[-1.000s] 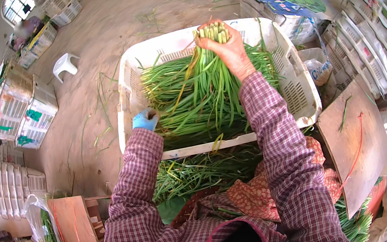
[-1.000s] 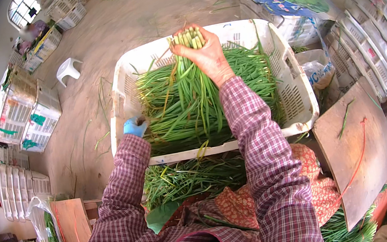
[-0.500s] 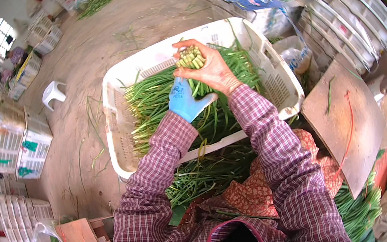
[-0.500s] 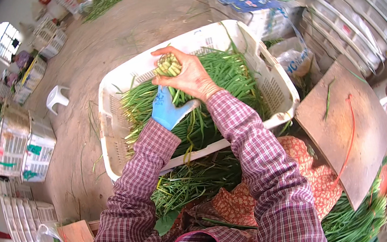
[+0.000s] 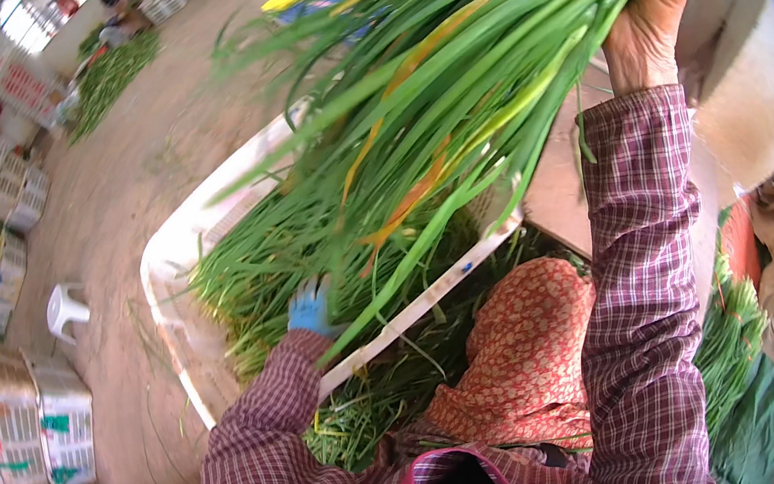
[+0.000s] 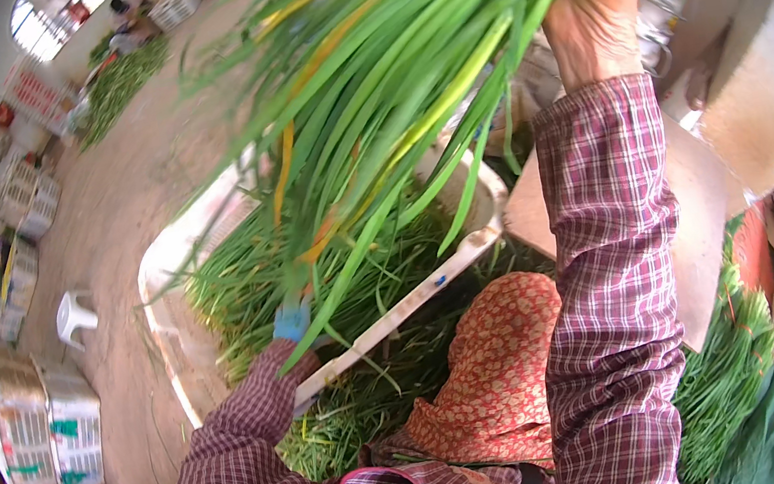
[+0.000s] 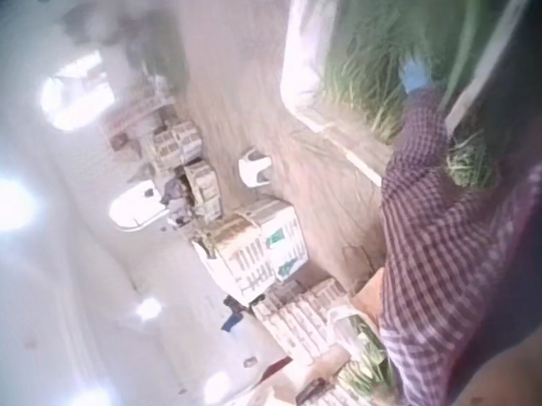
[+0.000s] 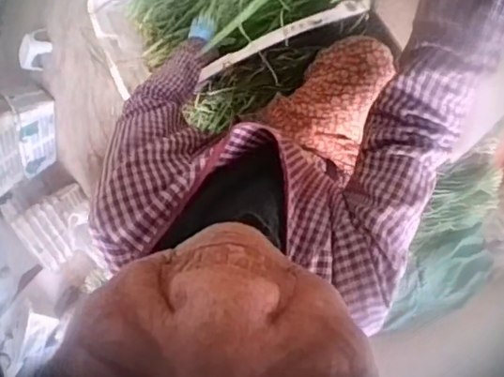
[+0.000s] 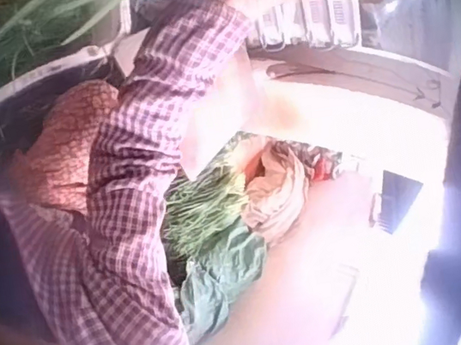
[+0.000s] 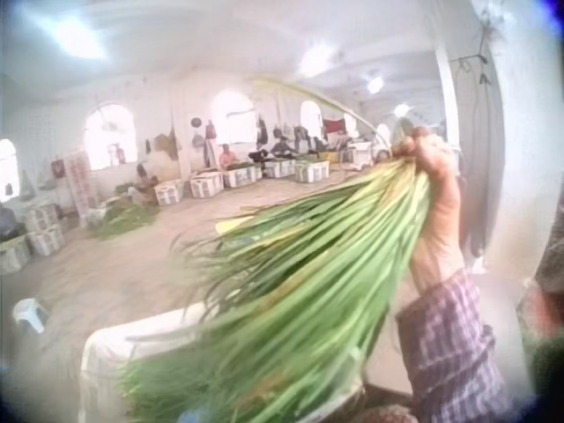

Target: The person sorts through green onions in a crate, removes damaged leaves by hand, and ties them into bundles with red string.

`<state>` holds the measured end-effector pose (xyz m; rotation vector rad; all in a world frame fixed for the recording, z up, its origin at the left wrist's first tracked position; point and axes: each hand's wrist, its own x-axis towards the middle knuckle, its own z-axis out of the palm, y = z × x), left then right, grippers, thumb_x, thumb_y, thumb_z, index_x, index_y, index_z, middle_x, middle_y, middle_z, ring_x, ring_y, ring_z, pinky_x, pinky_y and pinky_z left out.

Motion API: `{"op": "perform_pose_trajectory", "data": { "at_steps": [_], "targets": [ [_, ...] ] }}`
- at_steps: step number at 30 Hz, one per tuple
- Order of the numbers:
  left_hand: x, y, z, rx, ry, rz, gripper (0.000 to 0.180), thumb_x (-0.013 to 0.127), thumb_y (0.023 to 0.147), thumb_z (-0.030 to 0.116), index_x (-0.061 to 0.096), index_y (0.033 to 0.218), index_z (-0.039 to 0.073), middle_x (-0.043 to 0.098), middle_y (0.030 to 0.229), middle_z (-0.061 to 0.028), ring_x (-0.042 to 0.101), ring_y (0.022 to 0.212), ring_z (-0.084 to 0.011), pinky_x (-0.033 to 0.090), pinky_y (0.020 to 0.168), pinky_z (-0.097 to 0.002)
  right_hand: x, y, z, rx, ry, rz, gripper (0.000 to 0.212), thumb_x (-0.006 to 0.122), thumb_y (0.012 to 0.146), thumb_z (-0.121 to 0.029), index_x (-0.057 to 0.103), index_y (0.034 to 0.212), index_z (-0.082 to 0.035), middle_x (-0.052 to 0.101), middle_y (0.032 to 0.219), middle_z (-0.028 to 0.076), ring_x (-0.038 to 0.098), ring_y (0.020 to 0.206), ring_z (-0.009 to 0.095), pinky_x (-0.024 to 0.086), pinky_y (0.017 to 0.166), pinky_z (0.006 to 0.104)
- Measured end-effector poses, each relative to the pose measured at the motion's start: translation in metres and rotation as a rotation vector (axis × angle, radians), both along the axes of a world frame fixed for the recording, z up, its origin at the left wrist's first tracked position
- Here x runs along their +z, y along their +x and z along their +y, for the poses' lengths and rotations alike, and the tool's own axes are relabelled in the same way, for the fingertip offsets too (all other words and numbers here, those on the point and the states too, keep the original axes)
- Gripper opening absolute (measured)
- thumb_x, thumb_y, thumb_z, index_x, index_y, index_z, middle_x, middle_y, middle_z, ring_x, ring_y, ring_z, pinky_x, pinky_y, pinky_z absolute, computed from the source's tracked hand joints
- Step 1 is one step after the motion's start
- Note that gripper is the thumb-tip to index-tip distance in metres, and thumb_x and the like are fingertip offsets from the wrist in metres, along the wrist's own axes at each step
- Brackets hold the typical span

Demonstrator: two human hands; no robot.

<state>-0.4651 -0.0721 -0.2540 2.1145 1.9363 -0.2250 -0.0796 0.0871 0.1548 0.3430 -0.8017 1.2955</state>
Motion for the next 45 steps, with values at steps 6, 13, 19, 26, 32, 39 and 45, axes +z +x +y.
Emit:
{"op": "perform_pose_trajectory", "data": {
  "at_steps": [6,13,19,26,32,39,45],
  "targets": [
    [0.031,0.002,0.001,0.064,-0.118,-0.029,0.115,0.076,0.055,0.059,0.016,0.144,0.018,0.024,0.145,-0.0158,0.022,0.133,-0.0349,0.021,0.108,-0.045,-0.056,0.04,-0.023,-0.514,-0.144,-0.379,0.02,0.062,0.083,-0.02,0.062,0.094,-0.003,0.062,0.094,0.007,0.059,0.091,0.019,0.05,0.083,0.0334],
    [0.095,-0.065,-0.009,0.046,0.368,-0.433,0.085,0.078,0.062,0.033,0.04,0.135,0.012,0.033,0.141,-0.0193,0.03,0.131,-0.0326,0.026,0.108,-0.0433,-0.048,0.022,-0.064,0.016,-0.098,-0.323,0.022,0.065,0.08,-0.017,0.056,0.096,-0.006,0.061,0.089,0.007,0.062,0.085,0.022,0.052,0.084,0.0377],
    [0.323,-0.02,-0.019,-0.2,0.659,-1.222,0.101,0.064,0.07,0.062,0.03,0.135,-0.007,0.04,0.134,-0.0241,0.04,0.125,-0.0344,0.03,0.105,-0.0428,-0.032,0.0,-0.094,0.243,-0.042,-0.145,0.026,0.068,0.075,-0.009,0.057,0.098,-0.011,0.064,0.082,0.001,0.063,0.081,0.022,0.047,0.092,0.0476],
    [0.318,0.15,-0.01,-0.684,-0.109,-1.283,0.13,0.07,0.056,0.07,0.002,0.143,0.0,0.019,0.147,-0.0162,0.021,0.135,-0.0319,0.017,0.11,-0.0408,-0.066,-0.028,-0.139,0.526,-0.17,-0.093,0.039,0.069,0.073,-0.011,0.049,0.106,-0.01,0.059,0.087,0.006,0.062,0.08,0.024,0.054,0.078,0.0461],
    [0.154,0.147,-0.041,-0.324,-0.345,-1.652,0.092,0.069,0.07,0.05,0.029,0.135,0.0,0.042,0.131,-0.0131,0.042,0.118,-0.0248,0.035,0.1,-0.0361,-0.108,-0.044,-0.129,0.627,-0.415,-0.127,0.024,0.065,0.079,-0.011,0.055,0.1,-0.006,0.061,0.083,0.007,0.062,0.076,0.023,0.055,0.074,0.0418],
    [0.075,0.144,-0.083,0.058,-0.523,-2.151,0.06,0.065,0.08,0.033,0.045,0.125,0.0,0.054,0.119,-0.0104,0.053,0.105,-0.0199,0.044,0.092,-0.0338,-0.168,-0.043,-0.111,0.522,-0.589,-0.672,0.059,0.052,0.086,-0.053,0.047,0.123,-0.007,0.056,0.118,0.014,0.056,0.107,0.022,0.05,0.087,0.0401],
    [0.035,0.144,-0.081,0.585,-0.269,-1.994,0.053,0.058,0.086,0.031,0.044,0.128,0.003,0.055,0.122,-0.0123,0.056,0.106,-0.0247,0.047,0.092,-0.0392,-0.255,-0.044,-0.198,0.356,-0.723,-1.082,0.118,0.057,0.07,-0.071,-0.003,0.142,0.001,0.02,0.143,0.028,0.023,0.134,0.035,0.023,0.11,0.0406]
  ]
}}
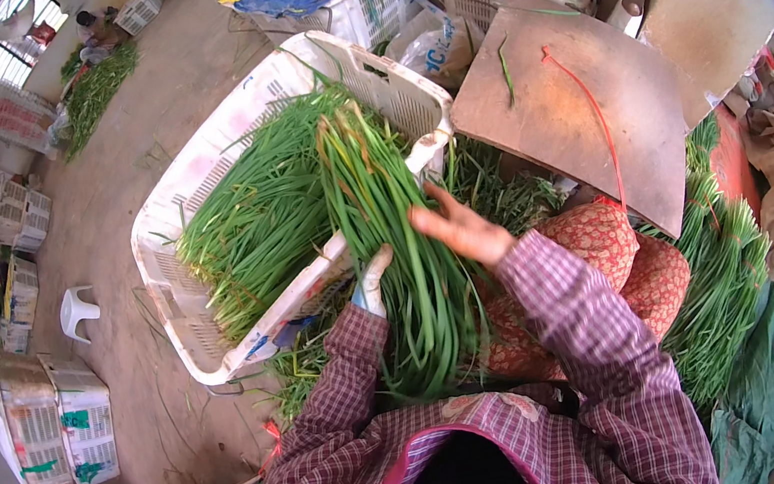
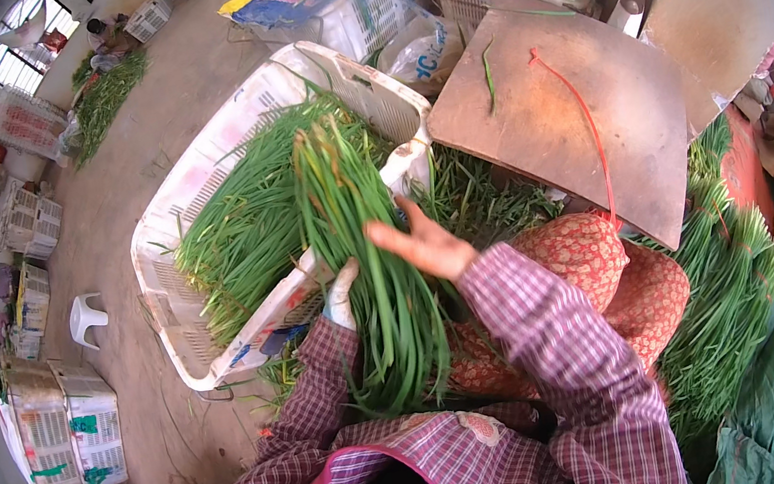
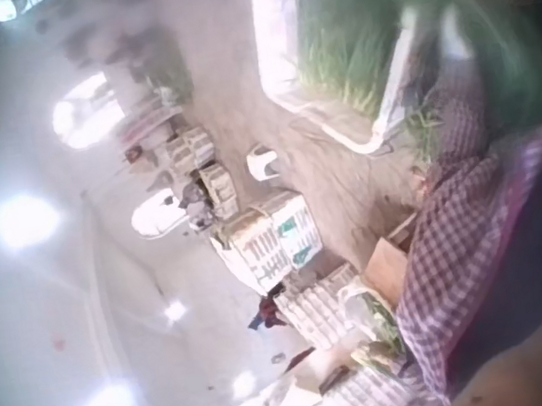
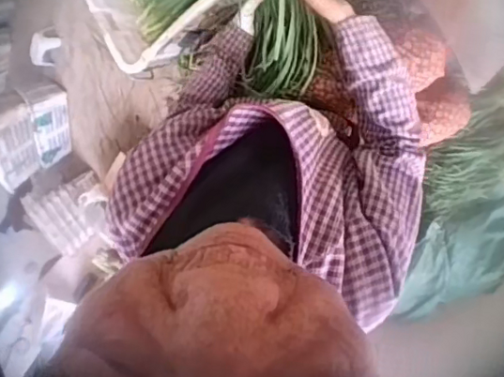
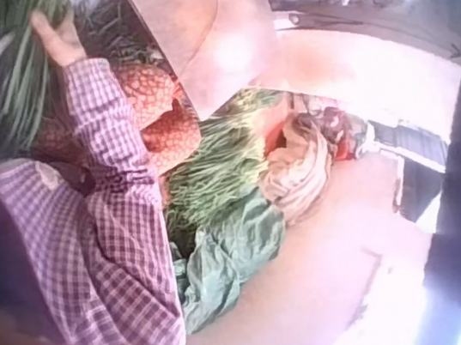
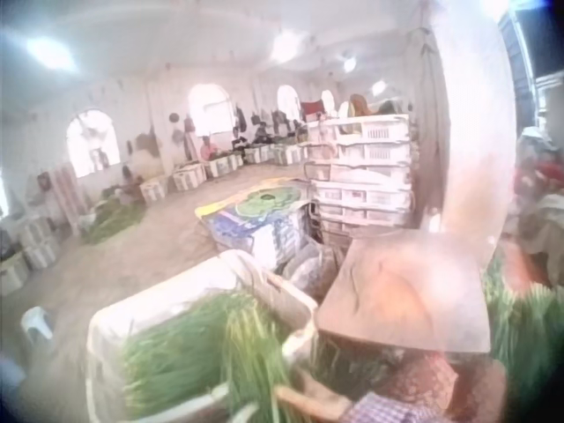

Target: The person sorts through green onions in a crate, removes damaged leaves by hand, and ties them into bundles with red string.

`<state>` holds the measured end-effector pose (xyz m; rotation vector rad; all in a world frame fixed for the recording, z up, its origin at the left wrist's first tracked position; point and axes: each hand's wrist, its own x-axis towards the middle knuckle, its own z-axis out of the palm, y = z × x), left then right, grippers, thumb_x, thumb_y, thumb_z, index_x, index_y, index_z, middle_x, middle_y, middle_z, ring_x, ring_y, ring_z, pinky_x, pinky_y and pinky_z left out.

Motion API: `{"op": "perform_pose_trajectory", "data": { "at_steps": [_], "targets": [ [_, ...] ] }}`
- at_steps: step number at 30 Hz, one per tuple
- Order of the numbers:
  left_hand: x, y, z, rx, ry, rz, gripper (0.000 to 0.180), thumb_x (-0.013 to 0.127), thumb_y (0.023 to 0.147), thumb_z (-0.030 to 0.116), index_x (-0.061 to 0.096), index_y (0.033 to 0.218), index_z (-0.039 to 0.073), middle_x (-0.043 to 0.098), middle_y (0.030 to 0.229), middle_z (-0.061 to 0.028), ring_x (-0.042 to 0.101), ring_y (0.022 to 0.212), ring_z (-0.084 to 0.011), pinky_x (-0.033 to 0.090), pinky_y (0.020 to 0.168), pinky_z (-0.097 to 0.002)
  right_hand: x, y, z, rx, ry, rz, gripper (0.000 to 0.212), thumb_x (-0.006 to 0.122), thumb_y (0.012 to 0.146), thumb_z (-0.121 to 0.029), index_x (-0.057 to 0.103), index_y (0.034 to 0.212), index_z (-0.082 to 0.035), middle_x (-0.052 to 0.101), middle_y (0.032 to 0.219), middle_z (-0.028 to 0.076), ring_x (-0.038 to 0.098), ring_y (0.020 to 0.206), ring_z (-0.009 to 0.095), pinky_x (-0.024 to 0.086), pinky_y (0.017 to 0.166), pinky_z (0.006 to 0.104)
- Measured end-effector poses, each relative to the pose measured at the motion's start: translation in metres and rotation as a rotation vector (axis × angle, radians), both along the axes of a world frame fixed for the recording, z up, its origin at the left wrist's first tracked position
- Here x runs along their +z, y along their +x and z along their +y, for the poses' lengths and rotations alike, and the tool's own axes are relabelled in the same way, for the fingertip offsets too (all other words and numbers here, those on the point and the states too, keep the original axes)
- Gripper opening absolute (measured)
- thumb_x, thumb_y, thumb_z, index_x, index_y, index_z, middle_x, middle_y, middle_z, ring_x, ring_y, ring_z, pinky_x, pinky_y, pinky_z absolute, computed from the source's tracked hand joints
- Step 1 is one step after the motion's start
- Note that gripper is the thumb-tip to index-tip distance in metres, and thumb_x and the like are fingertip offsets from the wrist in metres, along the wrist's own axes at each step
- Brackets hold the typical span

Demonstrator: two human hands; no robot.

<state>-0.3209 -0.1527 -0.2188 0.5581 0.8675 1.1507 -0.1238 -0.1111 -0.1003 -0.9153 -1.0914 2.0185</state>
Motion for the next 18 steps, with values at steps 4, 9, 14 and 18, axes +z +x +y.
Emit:
{"op": "perform_pose_trajectory", "data": {
  "at_steps": [4,9,14,18],
  "targets": [
    [0.052,0.032,0.002,-0.093,0.063,-0.215,0.074,0.06,0.081,0.05,0.038,0.131,0.0,0.052,0.123,-0.017,0.058,0.104,-0.0278,0.051,0.087,-0.0396,-0.012,0.015,-0.047,0.183,0.356,-0.866,0.12,0.054,0.072,-0.071,-0.005,0.138,0.01,0.053,0.106,0.037,0.06,0.094,0.04,0.051,0.08,0.0437],
    [0.04,0.039,0.017,-0.469,0.157,-0.662,0.086,0.053,0.079,0.061,0.028,0.139,0.005,0.032,0.141,-0.016,0.042,0.122,-0.0371,0.039,0.099,-0.0502,-0.02,-0.015,-0.076,0.109,0.758,-1.281,0.096,0.052,0.083,-0.053,0.009,0.136,0.014,0.058,0.058,0.018,0.058,0.048,0.029,0.047,0.045,0.0368],
    [0.058,0.015,0.035,-0.564,0.272,-0.271,0.064,0.066,0.08,0.022,0.036,0.134,0.002,0.044,0.132,-0.016,0.054,0.108,-0.0315,0.047,0.09,-0.0462,-0.012,-0.03,-0.081,0.082,1.048,-1.471,0.089,0.06,0.078,-0.044,0.023,0.134,0.015,0.057,0.057,0.009,0.057,0.045,0.02,0.043,0.04,0.0349],
    [0.099,0.008,0.021,-0.372,0.252,0.074,0.049,0.058,0.074,0.002,0.049,0.123,-0.003,0.059,0.113,-0.0176,0.062,0.095,-0.0264,0.051,0.085,-0.037,0.011,-0.021,-0.084,0.07,1.079,-1.379,0.087,0.062,0.076,-0.048,0.031,0.133,0.009,0.058,0.062,0.009,0.058,0.049,0.021,0.043,0.044,0.0349]
  ]
}}
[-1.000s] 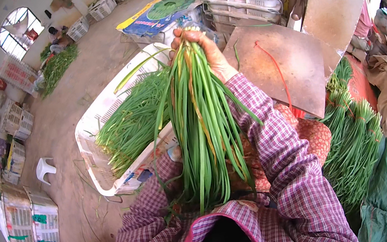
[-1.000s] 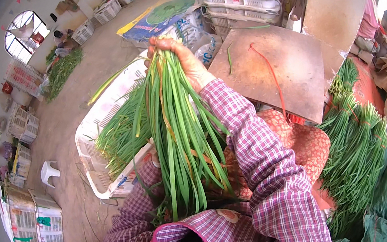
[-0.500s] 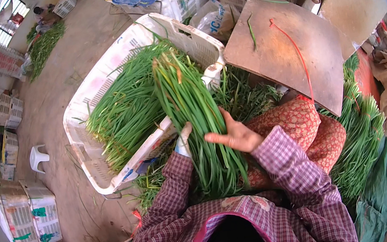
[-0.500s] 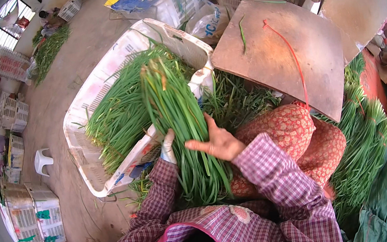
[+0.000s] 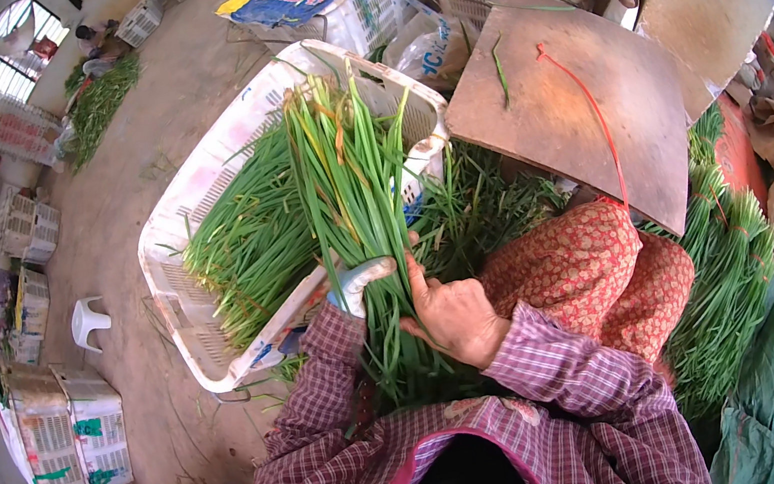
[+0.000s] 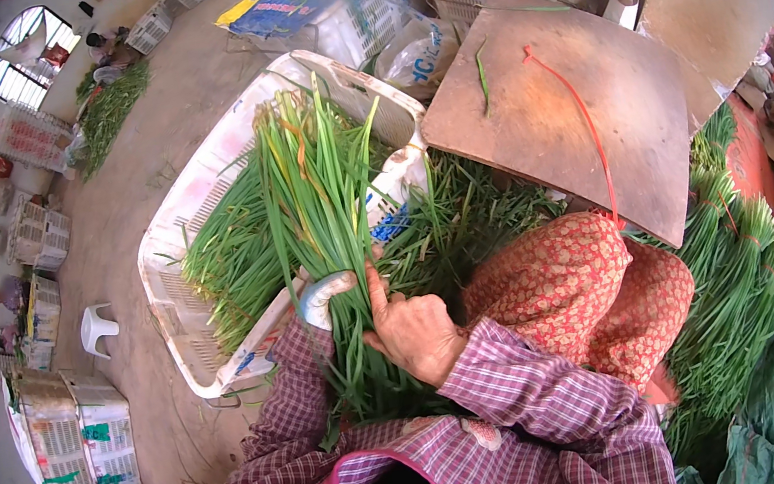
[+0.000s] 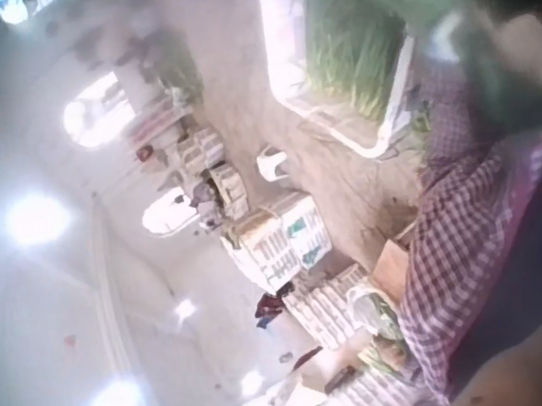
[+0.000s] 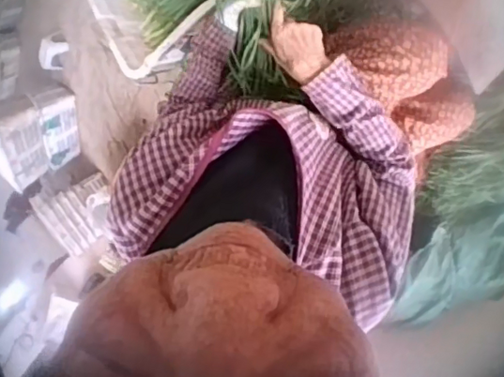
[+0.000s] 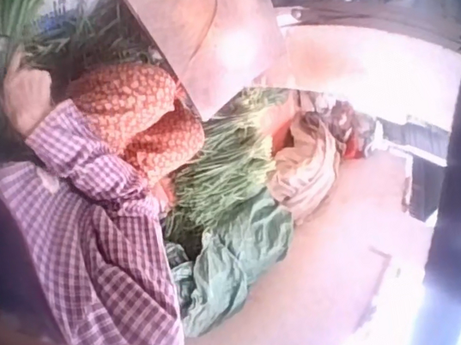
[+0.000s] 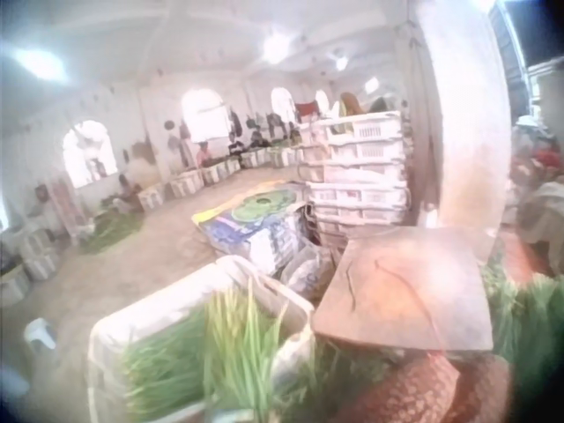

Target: The person sorts through green onions in a crate, removes damaged leaves by hand, and ties them into bundles with red string.

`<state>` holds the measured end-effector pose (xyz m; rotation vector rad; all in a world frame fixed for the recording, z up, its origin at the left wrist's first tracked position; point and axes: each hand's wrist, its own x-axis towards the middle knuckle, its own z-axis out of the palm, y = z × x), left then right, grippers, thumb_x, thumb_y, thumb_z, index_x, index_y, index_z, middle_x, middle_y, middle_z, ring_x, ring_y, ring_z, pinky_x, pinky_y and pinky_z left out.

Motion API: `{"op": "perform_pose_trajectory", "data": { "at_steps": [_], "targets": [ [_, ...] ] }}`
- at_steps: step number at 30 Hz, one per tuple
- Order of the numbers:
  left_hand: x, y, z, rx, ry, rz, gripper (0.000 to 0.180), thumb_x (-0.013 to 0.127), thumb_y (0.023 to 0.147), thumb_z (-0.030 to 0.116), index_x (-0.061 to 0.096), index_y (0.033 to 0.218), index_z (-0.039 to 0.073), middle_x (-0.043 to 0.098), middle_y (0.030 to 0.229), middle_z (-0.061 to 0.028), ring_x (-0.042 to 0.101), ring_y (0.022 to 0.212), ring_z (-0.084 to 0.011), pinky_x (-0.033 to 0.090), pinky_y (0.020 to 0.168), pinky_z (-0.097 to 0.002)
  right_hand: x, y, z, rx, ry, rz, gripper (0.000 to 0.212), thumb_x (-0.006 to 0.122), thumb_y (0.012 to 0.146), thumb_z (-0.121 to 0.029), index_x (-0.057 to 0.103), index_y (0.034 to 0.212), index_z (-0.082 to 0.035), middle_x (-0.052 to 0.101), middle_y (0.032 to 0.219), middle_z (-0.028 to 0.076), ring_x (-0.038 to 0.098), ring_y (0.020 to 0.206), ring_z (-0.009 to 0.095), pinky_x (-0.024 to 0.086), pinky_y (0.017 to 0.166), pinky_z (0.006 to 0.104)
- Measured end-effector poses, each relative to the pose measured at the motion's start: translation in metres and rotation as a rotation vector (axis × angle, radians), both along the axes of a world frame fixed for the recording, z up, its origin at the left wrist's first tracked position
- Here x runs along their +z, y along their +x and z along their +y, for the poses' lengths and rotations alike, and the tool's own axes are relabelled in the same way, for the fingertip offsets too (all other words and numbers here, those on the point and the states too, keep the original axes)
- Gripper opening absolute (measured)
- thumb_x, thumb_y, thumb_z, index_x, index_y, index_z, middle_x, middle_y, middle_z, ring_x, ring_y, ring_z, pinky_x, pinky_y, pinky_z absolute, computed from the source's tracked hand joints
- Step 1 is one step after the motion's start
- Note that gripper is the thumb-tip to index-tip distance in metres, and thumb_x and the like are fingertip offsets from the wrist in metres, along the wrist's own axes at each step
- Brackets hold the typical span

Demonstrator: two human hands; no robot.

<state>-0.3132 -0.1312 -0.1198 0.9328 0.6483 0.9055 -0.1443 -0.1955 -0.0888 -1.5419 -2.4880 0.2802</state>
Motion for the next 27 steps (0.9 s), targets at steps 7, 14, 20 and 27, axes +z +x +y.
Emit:
{"op": "perform_pose_trajectory", "data": {
  "at_steps": [7,14,20,27],
  "targets": [
    [-0.021,-0.075,0.022,0.05,0.113,0.29,0.05,0.068,0.078,0.015,0.051,0.122,-0.001,0.061,0.11,-0.0126,0.061,0.096,-0.0187,0.051,0.082,-0.0309,0.084,0.069,0.056,0.273,-0.035,0.419,0.039,0.062,0.08,-0.043,0.061,0.097,-0.008,0.063,0.066,0.009,0.062,0.057,0.02,0.048,0.053,0.0337],
    [0.021,-0.062,0.008,-0.06,0.245,0.358,0.066,0.078,0.071,0.02,0.047,0.127,0.004,0.06,0.111,-0.0093,0.057,0.091,-0.0152,0.048,0.073,-0.028,0.123,0.042,0.117,0.049,0.218,0.834,0.033,0.068,0.077,-0.025,0.06,0.09,0.004,0.066,0.07,0.011,0.064,0.061,0.022,0.049,0.056,0.0348],
    [0.027,-0.059,-0.001,-0.083,0.045,0.315,0.064,0.079,0.067,0.011,0.05,0.123,0.003,0.063,0.1,-0.0063,0.057,0.068,-0.0081,0.046,0.054,-0.0228,0.101,0.027,0.136,0.044,0.078,0.872,0.024,0.069,0.074,-0.027,0.065,0.08,-0.004,0.064,0.065,0.014,0.062,0.062,0.029,0.047,0.061,0.0382],
    [0.015,-0.083,0.004,-0.371,-0.001,0.126,0.056,0.07,0.079,0.009,0.044,0.128,0.002,0.06,0.082,-0.0046,0.045,0.053,-0.0077,0.036,0.046,-0.0227,0.1,0.059,0.154,-0.025,0.62,0.58,0.012,0.058,0.08,-0.015,0.054,0.074,-0.006,0.06,0.068,0.012,0.06,0.058,0.029,0.049,0.054,0.0388]
  ]
}}
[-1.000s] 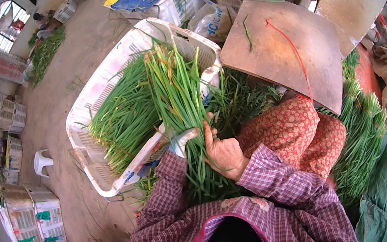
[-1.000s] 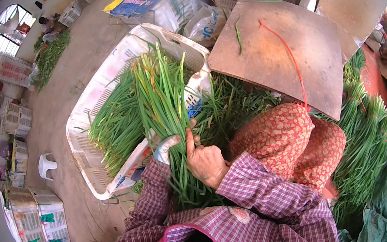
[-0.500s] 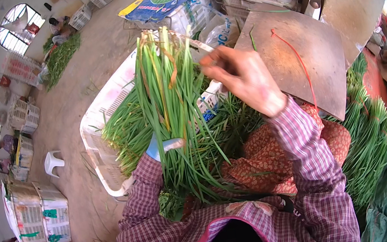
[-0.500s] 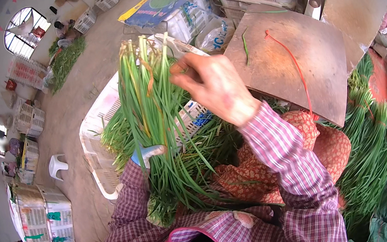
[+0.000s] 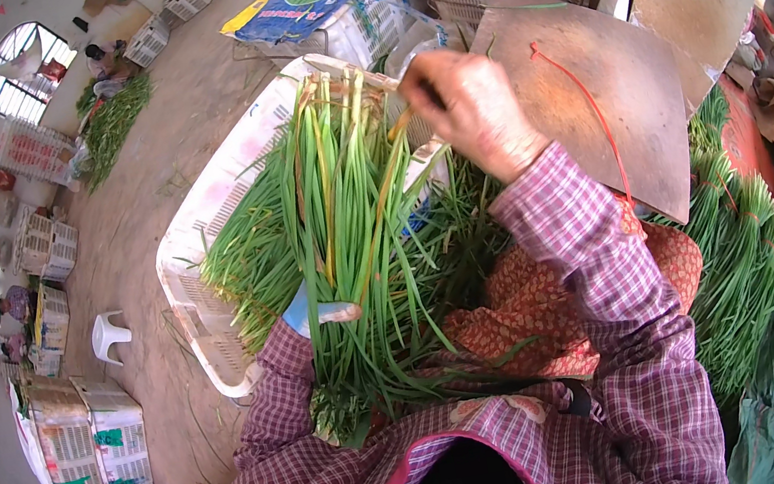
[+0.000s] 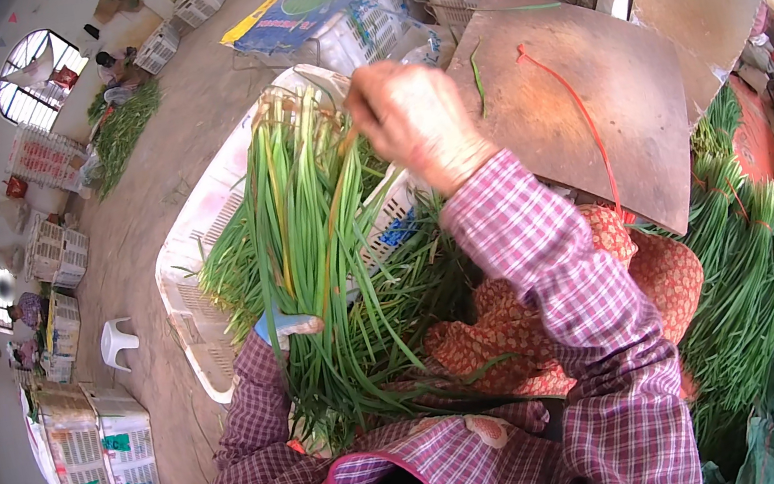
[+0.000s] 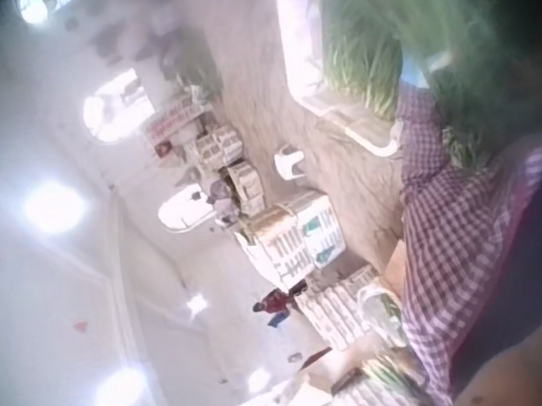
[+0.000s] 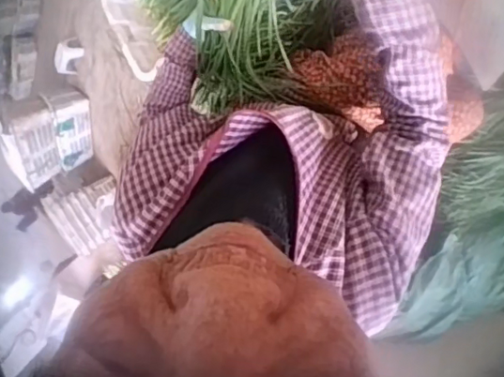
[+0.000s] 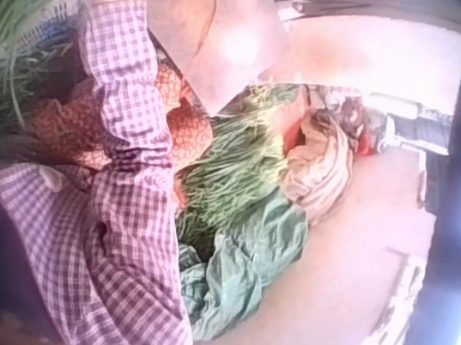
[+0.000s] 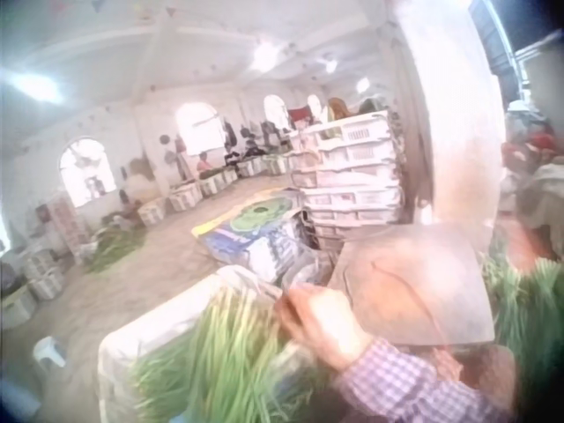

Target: The person sorts through green onions in a crate, removes damaged leaves by hand, and ties them into bundles with red string.

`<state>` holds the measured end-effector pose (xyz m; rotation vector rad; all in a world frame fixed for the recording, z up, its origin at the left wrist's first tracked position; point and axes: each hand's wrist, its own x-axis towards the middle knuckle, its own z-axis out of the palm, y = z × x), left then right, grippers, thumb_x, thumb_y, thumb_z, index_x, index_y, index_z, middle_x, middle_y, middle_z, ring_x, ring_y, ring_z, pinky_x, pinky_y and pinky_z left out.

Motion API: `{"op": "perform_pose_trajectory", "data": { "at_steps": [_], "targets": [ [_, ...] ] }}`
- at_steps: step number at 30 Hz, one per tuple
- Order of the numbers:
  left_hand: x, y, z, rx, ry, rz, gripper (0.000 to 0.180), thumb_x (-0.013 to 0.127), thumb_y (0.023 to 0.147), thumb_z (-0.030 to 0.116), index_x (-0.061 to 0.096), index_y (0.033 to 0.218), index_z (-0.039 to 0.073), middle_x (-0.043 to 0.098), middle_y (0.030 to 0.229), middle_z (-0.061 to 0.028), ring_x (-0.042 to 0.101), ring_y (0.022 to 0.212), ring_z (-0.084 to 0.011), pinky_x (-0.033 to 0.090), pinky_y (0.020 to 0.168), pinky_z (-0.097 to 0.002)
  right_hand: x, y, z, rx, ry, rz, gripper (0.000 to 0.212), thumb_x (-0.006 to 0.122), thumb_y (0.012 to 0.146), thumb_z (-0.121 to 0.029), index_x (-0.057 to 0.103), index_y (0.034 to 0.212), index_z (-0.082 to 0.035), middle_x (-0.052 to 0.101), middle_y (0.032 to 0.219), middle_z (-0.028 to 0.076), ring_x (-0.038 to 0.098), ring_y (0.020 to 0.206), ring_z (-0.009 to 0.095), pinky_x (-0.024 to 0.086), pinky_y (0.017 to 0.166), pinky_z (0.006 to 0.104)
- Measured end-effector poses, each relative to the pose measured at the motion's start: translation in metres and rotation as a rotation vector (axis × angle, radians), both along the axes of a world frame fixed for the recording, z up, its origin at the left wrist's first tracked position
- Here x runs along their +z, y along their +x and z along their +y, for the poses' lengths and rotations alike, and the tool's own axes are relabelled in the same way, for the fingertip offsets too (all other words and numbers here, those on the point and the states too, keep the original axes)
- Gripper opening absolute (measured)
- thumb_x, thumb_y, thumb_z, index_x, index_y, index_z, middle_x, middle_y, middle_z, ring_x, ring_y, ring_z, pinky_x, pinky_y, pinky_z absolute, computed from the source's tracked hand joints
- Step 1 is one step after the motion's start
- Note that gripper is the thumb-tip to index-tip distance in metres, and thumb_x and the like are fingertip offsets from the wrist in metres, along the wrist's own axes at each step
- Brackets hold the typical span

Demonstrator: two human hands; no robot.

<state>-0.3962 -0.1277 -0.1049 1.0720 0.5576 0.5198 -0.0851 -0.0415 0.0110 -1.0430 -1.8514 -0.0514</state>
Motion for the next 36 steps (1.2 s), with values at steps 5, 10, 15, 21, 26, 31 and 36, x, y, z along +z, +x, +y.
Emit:
{"op": "perform_pose_trajectory", "data": {
  "at_steps": [5,10,15,21,26,31,36],
  "targets": [
    [-0.003,-0.018,-0.008,-0.05,0.164,-0.01,0.044,0.06,0.087,0.005,0.044,0.128,0.003,0.055,0.072,-0.0016,0.036,0.051,-0.0071,0.029,0.045,-0.0228,0.003,0.07,0.017,-0.258,0.023,0.007,0.01,0.058,0.081,-0.015,0.055,0.079,-0.006,0.061,0.072,0.01,0.061,0.063,0.03,0.05,0.057,0.0386],
    [0.0,-0.033,-0.011,-0.043,0.218,-0.017,0.047,0.064,0.082,0.007,0.047,0.127,0.004,0.061,0.087,-0.0038,0.045,0.06,-0.0097,0.035,0.05,-0.0247,-0.016,0.082,0.003,-0.199,-0.372,-0.253,0.019,0.06,0.084,-0.025,0.062,0.097,-0.012,0.067,0.08,0.006,0.064,0.07,0.02,0.052,0.068,0.0339],
    [-0.003,-0.043,-0.012,-0.012,0.281,0.066,0.056,0.074,0.074,0.009,0.049,0.124,0.003,0.062,0.107,-0.0118,0.063,0.083,-0.0172,0.051,0.065,-0.0274,0.022,0.025,-0.015,0.284,-0.529,0.005,0.029,0.063,0.081,-0.031,0.066,0.101,-0.01,0.068,0.088,0.008,0.064,0.081,0.02,0.049,0.078,0.0331],
    [0.004,-0.026,-0.001,-0.165,0.354,-0.013,0.064,0.074,0.075,0.007,0.043,0.131,0.005,0.059,0.114,-0.0123,0.062,0.09,-0.017,0.053,0.069,-0.0264,0.01,0.022,0.007,0.687,-0.687,0.126,0.029,0.063,0.081,-0.028,0.067,0.101,-0.007,0.068,0.091,0.008,0.062,0.086,0.018,0.047,0.083,0.0315],
    [0.005,-0.035,-0.002,-0.174,0.24,0.133,0.069,0.076,0.073,0.011,0.041,0.132,0.005,0.059,0.113,-0.0116,0.06,0.095,-0.0187,0.051,0.078,-0.0294,0.012,0.011,-0.005,0.712,-0.8,0.2,0.03,0.064,0.082,-0.031,0.068,0.098,-0.007,0.067,0.091,0.006,0.06,0.078,0.014,0.048,0.076,0.0301],
    [0.01,-0.034,-0.013,-0.036,0.378,0.198,0.072,0.079,0.071,0.018,0.042,0.131,0.003,0.059,0.115,-0.0111,0.058,0.1,-0.0192,0.048,0.085,-0.0317,0.02,0.043,-0.011,0.42,-0.719,0.474,0.025,0.061,0.085,-0.028,0.067,0.1,-0.01,0.066,0.09,0.002,0.054,0.071,0.006,0.044,0.059,0.0196],
    [0.003,-0.029,-0.009,-0.155,0.296,0.111,0.066,0.079,0.07,0.017,0.048,0.127,0.003,0.057,0.118,-0.0115,0.058,0.101,-0.0189,0.049,0.085,-0.0313,-0.016,0.085,0.0,0.098,-0.584,0.212,0.025,0.062,0.084,-0.036,0.069,0.094,-0.015,0.069,0.09,0.006,0.063,0.076,0.014,0.051,0.069,0.0292]
  ]
}}
